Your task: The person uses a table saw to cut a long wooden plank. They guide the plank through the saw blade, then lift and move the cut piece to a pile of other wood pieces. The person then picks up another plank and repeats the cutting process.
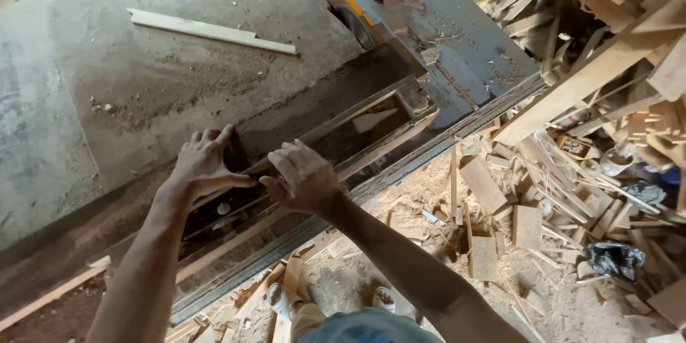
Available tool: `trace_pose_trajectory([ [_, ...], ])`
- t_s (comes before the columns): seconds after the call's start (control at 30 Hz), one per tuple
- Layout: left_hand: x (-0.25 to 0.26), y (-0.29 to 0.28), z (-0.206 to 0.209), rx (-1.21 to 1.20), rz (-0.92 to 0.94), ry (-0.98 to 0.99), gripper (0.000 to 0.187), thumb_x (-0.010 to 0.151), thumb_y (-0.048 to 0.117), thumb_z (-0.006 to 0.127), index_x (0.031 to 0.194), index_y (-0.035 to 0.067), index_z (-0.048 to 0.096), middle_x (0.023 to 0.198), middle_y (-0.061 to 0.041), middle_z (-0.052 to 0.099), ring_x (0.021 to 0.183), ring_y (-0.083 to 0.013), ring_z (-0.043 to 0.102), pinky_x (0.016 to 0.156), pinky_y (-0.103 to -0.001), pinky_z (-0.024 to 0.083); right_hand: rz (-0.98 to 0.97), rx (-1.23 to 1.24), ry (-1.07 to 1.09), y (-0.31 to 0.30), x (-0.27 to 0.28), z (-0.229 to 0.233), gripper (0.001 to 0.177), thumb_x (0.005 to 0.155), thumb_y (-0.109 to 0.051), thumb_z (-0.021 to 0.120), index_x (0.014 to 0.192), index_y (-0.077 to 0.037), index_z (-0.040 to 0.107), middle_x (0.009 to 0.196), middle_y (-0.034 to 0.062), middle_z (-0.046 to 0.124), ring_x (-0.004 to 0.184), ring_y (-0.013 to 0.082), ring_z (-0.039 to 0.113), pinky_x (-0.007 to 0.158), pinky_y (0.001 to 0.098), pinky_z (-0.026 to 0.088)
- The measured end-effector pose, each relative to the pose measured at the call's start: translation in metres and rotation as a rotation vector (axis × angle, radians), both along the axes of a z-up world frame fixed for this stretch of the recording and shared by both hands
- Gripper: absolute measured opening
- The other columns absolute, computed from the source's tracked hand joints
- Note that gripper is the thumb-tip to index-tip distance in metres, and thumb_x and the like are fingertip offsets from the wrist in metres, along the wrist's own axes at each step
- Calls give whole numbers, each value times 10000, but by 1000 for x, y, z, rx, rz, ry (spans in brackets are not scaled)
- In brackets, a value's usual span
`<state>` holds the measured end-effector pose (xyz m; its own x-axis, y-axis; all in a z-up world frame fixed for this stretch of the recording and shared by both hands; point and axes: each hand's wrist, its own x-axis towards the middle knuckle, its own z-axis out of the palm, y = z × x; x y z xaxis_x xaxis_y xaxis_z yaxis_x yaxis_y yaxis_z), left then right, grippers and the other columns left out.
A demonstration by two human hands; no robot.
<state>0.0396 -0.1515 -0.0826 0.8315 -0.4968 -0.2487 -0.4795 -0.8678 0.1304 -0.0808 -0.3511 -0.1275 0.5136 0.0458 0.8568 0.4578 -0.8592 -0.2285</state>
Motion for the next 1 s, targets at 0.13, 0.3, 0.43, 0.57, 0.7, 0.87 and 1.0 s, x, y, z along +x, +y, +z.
trace_pose_trajectory([
  [0.13,4,3,-9,41,-4,-10,1447,396,917,738,1583,170,382,1426,-141,544,1339,-361,487,1051,-504,464,-3,-26,11,1,1,-6,434,920,-466,551,1040,-88,728,928,97,720,919,287,755,929,414,579],
  [0.3,1,3,-7,12,4,0,1434,422,901,733,1594,156,375,1435,-170,526,1357,-383,466,1046,-529,457,-5,-25,38,2,1,2,413,895,-449,589,1033,-89,739,908,99,727,912,302,758,910,434,586],
  [0.43,0,2,-3,7,7,8,1433,441,923,717,1594,146,372,1437,-175,521,1365,-383,457,1047,-521,461,9,-11,55,3,4,-9,389,889,-418,607,1045,-85,735,919,105,721,924,319,752,927,444,578],
  [0.57,4,4,-7,21,15,1,1448,423,940,712,1594,160,372,1450,-155,522,1379,-369,449,1049,-517,463,-5,-22,77,3,7,-15,371,859,-396,644,1056,-95,733,943,88,722,957,303,747,953,432,564],
  [0.7,1,2,-9,20,11,-8,1413,450,911,721,1595,158,375,1448,-150,527,1376,-364,454,1043,-508,465,-9,-19,86,2,7,-19,384,872,-421,626,1068,-108,729,965,75,718,981,291,740,972,416,551],
  [0.87,3,2,-8,18,7,-14,1429,442,932,706,1594,152,377,1433,-157,535,1358,-371,467,1030,-518,468,-25,-34,90,2,7,-18,371,861,-410,639,1058,-109,728,950,71,718,967,292,744,958,411,560],
  [1.0,2,3,-6,20,13,-6,1440,424,935,708,1591,155,384,1424,-151,549,1341,-370,481,1025,-518,472,-18,-42,98,1,5,-9,374,869,-410,637,1058,-100,725,940,75,717,953,301,746,944,417,569],
])
